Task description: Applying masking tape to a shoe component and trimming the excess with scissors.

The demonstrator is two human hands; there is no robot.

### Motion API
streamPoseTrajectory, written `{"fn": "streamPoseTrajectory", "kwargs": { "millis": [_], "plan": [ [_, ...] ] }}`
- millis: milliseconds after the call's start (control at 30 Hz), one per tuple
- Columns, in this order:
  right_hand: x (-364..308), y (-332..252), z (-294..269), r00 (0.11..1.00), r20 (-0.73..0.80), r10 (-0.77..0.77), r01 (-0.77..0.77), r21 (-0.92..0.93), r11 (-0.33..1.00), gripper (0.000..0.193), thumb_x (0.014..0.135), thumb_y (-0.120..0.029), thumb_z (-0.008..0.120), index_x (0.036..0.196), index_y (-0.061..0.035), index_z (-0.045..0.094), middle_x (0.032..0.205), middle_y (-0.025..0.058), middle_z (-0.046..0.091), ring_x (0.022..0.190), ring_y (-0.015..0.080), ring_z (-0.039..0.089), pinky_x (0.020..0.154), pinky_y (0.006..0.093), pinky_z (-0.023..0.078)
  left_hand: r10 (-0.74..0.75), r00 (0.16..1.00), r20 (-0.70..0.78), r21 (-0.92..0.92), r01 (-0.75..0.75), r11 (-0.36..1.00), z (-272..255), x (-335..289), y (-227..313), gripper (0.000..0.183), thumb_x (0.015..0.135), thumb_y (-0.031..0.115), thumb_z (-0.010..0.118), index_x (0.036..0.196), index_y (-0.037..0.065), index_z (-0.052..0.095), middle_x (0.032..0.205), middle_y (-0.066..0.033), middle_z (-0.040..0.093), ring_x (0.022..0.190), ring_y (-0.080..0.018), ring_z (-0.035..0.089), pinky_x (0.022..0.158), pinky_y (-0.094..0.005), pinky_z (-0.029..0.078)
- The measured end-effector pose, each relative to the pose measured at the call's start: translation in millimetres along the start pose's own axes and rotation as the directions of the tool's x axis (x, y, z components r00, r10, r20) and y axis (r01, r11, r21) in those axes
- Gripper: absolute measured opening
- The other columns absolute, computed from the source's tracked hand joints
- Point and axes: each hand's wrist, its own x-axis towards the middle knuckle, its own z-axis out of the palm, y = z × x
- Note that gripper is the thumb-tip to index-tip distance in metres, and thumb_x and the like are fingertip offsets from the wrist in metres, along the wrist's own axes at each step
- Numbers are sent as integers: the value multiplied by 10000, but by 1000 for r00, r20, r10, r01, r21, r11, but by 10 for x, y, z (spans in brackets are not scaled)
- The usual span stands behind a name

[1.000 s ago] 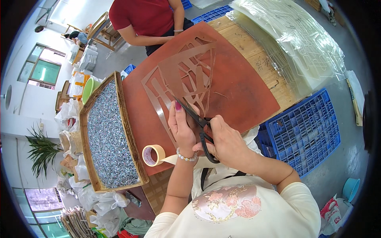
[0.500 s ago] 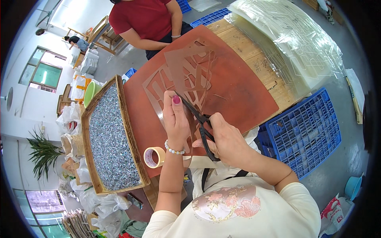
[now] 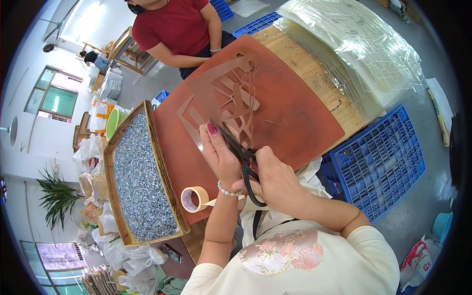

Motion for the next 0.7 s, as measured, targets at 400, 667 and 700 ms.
{"fn": "streamPoseTrajectory", "kwargs": {
  "millis": [400, 667, 700],
  "plan": [
    [-46, -57, -38, 1000, 17, 21, -19, -111, 994, 663, 828, -538, 717, 1001, 32, 426, 922, 186, 496, 804, 400, 614, 626, 467, 523, -36, 998, -51, 27, 38, 999, 72, -59, 114, 233, 1098, 270, 377, 945, 99, 417, 672, 0, 508, 536, -34, 408, 462, -196, 367],
    [-60, -91, -86, 998, 42, 45, -39, -134, 990, 578, 854, -459, 716, 992, 20, 424, 926, 180, 497, 825, 388, 619, 627, 458, 535, -30, 998, -62, 12, 31, 999, 118, -70, 117, 249, 1095, 281, 381, 925, 100, 404, 656, -9, 504, 517, -43, 411, 456, -203, 381],
    [-62, -72, -71, 999, 32, 29, -23, -156, 987, 599, 855, -519, 685, 970, 7, 422, 916, 172, 493, 839, 375, 621, 617, 452, 545, -25, 998, -65, 20, 27, 999, 100, -68, 101, 251, 1095, 281, 381, 923, 100, 403, 654, -10, 503, 515, -44, 411, 457, -204, 384]
  ]
}}
